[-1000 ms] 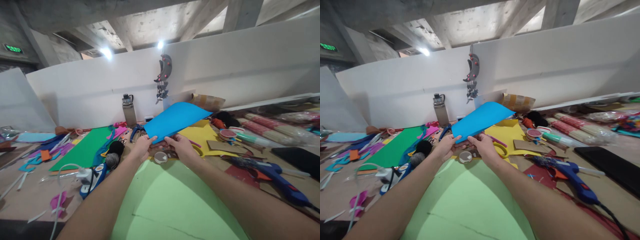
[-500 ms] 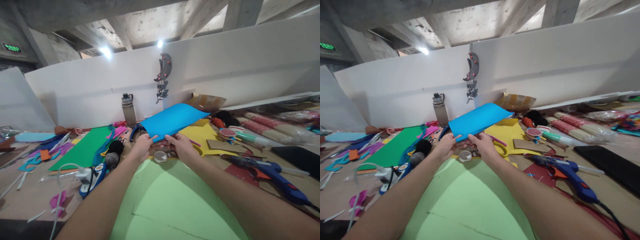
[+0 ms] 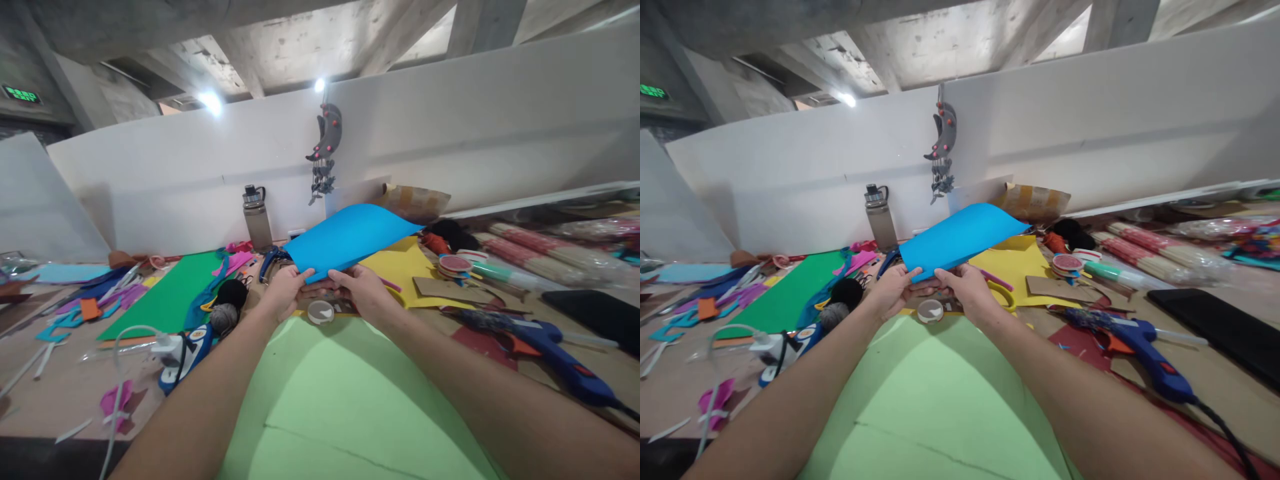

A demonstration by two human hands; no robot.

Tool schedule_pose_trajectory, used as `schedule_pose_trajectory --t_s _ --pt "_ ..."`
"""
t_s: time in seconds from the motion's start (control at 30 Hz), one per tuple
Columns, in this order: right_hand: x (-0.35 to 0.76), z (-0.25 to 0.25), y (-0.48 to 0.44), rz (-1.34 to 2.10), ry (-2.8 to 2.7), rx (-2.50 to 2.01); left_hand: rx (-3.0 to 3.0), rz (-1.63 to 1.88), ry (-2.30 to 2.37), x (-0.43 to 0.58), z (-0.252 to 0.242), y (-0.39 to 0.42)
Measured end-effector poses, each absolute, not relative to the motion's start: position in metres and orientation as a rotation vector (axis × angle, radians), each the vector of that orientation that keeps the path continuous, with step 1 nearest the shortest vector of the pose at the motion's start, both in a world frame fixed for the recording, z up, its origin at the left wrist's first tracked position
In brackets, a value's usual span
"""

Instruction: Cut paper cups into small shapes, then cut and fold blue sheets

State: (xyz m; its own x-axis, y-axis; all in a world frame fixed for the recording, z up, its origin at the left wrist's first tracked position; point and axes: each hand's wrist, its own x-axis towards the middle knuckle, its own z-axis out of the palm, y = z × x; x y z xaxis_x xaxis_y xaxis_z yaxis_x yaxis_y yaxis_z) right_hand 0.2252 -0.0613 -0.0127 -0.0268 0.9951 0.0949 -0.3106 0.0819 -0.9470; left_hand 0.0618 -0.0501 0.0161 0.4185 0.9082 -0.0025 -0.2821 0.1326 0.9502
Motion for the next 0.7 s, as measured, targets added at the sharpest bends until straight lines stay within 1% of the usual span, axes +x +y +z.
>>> schedule_pose_trajectory --t_s 0.2,0.5,0.6,0.7 --pt "0.225 -0.012 -0.062 1.272 -1.093 -0.910 1.127 1.019 0.633 0.063 0.016 -0.052" --pt "0.222 -0.010 -0.066 1.186 -1.183 -0.963 1.140 0.995 0.697 0.060 0.019 -0.052" --pt "0.221 -0.004 -0.069 1.143 -1.248 -0.948 1.129 1.063 0.684 0.058 0.021 -0.049" --pt "0.223 0.004 -0.073 1.028 -1.314 -0.947 1.121 1.157 0.664 0.057 0.022 -0.047"
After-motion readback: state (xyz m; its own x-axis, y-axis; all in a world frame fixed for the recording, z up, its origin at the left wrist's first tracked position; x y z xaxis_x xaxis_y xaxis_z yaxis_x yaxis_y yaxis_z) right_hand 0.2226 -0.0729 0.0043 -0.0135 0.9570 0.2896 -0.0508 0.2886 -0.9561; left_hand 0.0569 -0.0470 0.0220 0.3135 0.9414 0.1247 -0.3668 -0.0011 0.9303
